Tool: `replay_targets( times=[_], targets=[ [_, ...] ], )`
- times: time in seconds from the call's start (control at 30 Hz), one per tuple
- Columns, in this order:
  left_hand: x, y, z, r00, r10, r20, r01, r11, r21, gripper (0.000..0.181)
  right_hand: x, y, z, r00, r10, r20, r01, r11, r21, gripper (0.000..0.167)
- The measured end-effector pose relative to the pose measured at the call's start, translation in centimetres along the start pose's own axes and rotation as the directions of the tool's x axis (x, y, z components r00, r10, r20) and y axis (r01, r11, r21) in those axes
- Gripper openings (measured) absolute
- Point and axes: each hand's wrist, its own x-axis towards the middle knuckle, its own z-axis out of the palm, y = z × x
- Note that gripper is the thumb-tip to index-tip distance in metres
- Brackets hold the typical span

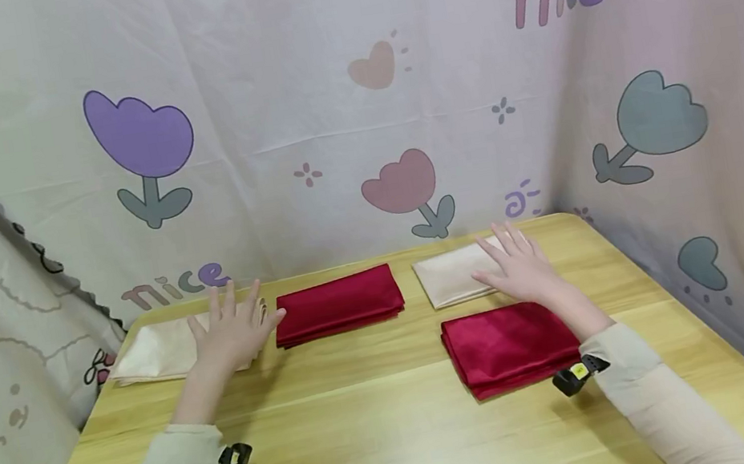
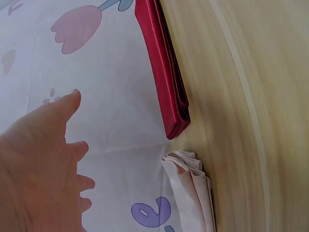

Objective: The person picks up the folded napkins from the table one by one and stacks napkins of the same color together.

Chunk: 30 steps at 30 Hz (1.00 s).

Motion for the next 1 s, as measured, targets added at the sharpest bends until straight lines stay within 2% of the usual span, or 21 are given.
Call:
replay_targets(
  times=[0.27, 0.5, 0.73, 1.0],
  targets=[
    [-0.6, 1.3, -0.2, 0.999, 0.047, -0.027, -0.047, 0.999, 0.014, 0.091, -1.7, 1.0, -0.5, 1.000, 0.015, -0.006, -0.015, 1.000, 0.013, 0.076],
    [-1.5, 3.7, -0.1, 0.995, 0.093, -0.031, -0.091, 0.994, 0.056, 0.087, -3.0, 1.5, -1.3, 1.000, 0.013, -0.001, -0.013, 1.000, 0.017, 0.077],
    [-2.9, 6.3, 1.3, 0.985, 0.171, -0.028, -0.170, 0.985, 0.040, 0.082, -4.6, 1.7, -2.1, 1.000, -0.008, 0.001, 0.008, 1.000, 0.015, 0.079],
    [-3.6, 9.0, 2.7, 0.967, 0.256, -0.007, -0.255, 0.965, 0.054, 0.080, -6.4, 2.4, -2.1, 1.000, -0.017, 0.009, 0.017, 0.998, 0.054, 0.078]
  ],
)
